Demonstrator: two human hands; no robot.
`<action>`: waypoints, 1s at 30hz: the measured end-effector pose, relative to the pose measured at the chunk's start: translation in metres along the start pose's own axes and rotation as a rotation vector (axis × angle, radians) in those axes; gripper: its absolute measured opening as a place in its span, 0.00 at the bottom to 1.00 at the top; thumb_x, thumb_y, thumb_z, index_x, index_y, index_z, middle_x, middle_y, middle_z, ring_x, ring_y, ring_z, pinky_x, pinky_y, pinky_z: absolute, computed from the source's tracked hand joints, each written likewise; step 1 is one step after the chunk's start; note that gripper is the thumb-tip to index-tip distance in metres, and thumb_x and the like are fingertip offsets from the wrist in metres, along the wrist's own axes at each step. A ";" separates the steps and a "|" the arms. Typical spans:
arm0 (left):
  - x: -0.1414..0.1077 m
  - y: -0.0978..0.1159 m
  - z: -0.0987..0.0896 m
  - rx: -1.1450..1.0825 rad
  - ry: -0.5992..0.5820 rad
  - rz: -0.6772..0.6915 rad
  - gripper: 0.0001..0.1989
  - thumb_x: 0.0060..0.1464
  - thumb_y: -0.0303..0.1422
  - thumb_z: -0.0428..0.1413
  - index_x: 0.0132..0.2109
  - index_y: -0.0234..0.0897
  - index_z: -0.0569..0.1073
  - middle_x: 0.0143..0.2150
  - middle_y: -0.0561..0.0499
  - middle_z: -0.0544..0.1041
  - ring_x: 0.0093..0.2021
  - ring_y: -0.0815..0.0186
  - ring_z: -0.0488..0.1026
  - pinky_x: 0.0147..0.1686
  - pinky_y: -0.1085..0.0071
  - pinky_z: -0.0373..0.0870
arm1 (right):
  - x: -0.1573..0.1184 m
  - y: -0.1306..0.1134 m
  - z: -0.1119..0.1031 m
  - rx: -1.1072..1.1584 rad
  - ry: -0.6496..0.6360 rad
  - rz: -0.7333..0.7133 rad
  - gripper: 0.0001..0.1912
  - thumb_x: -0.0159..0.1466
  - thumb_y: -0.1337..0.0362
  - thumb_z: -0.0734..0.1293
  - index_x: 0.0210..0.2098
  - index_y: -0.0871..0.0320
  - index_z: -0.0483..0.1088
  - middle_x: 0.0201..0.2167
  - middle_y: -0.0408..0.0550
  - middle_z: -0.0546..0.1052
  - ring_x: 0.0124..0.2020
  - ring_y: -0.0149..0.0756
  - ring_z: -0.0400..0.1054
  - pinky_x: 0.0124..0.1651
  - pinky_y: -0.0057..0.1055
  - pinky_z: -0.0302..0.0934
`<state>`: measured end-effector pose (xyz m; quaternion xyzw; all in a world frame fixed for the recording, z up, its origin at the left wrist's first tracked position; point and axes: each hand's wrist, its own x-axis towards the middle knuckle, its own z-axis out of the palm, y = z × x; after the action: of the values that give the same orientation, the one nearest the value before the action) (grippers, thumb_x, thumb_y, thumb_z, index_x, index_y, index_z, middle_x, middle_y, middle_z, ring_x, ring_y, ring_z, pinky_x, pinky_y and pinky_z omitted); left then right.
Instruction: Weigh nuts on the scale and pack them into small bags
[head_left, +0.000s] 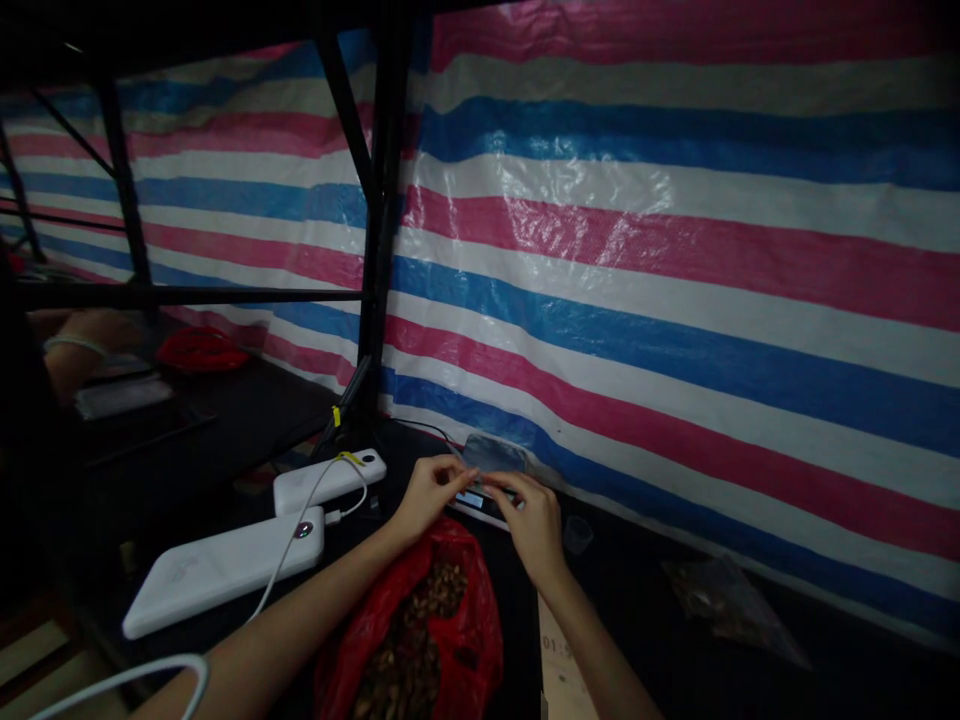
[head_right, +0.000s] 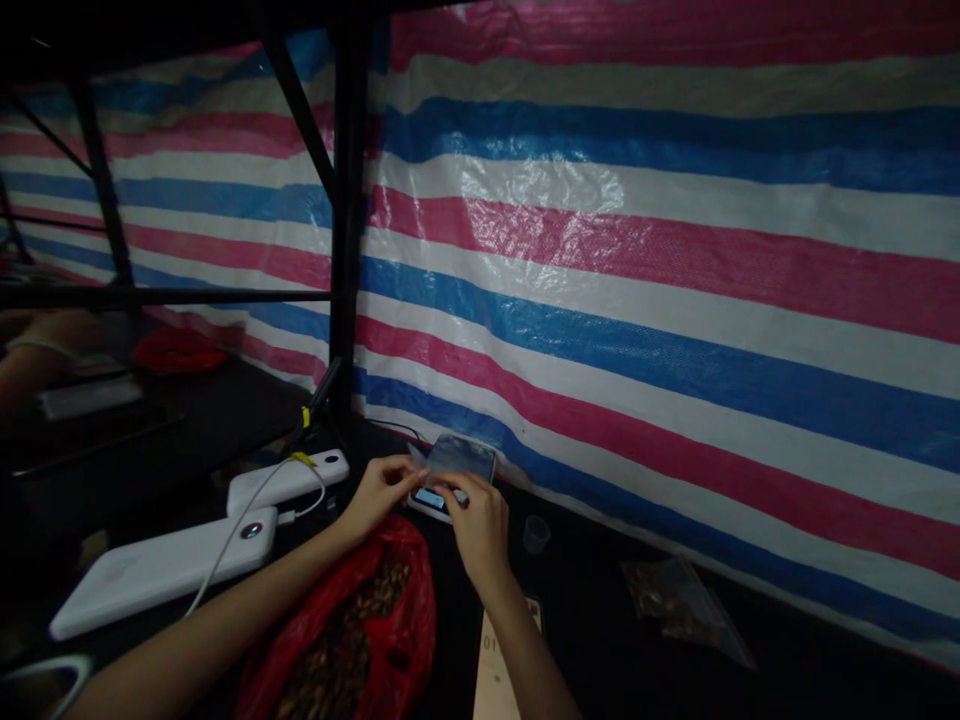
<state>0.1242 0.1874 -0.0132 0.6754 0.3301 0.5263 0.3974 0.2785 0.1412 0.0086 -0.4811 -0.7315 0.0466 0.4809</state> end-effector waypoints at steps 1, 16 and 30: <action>0.000 0.000 0.000 -0.008 -0.012 -0.008 0.18 0.48 0.44 0.54 0.25 0.30 0.69 0.18 0.55 0.65 0.18 0.75 0.60 0.19 0.78 0.57 | 0.000 -0.001 0.000 0.003 0.004 -0.004 0.07 0.57 0.64 0.63 0.31 0.53 0.74 0.30 0.44 0.77 0.32 0.34 0.69 0.31 0.27 0.61; -0.006 0.004 0.006 0.113 -0.125 0.065 0.18 0.52 0.44 0.49 0.31 0.32 0.71 0.22 0.54 0.68 0.22 0.73 0.62 0.23 0.77 0.58 | -0.003 -0.006 -0.001 -0.070 0.006 0.001 0.08 0.58 0.67 0.61 0.33 0.53 0.71 0.31 0.44 0.75 0.33 0.35 0.69 0.32 0.29 0.61; -0.012 0.013 0.013 0.149 -0.103 0.086 0.14 0.55 0.39 0.45 0.29 0.33 0.66 0.24 0.54 0.66 0.25 0.72 0.63 0.27 0.77 0.59 | -0.001 -0.014 0.005 0.066 0.017 0.024 0.03 0.57 0.68 0.59 0.32 0.56 0.63 0.26 0.42 0.70 0.27 0.31 0.67 0.27 0.25 0.62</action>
<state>0.1349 0.1687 -0.0089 0.7429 0.3182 0.4812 0.3395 0.2662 0.1348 0.0125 -0.4742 -0.7194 0.0725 0.5023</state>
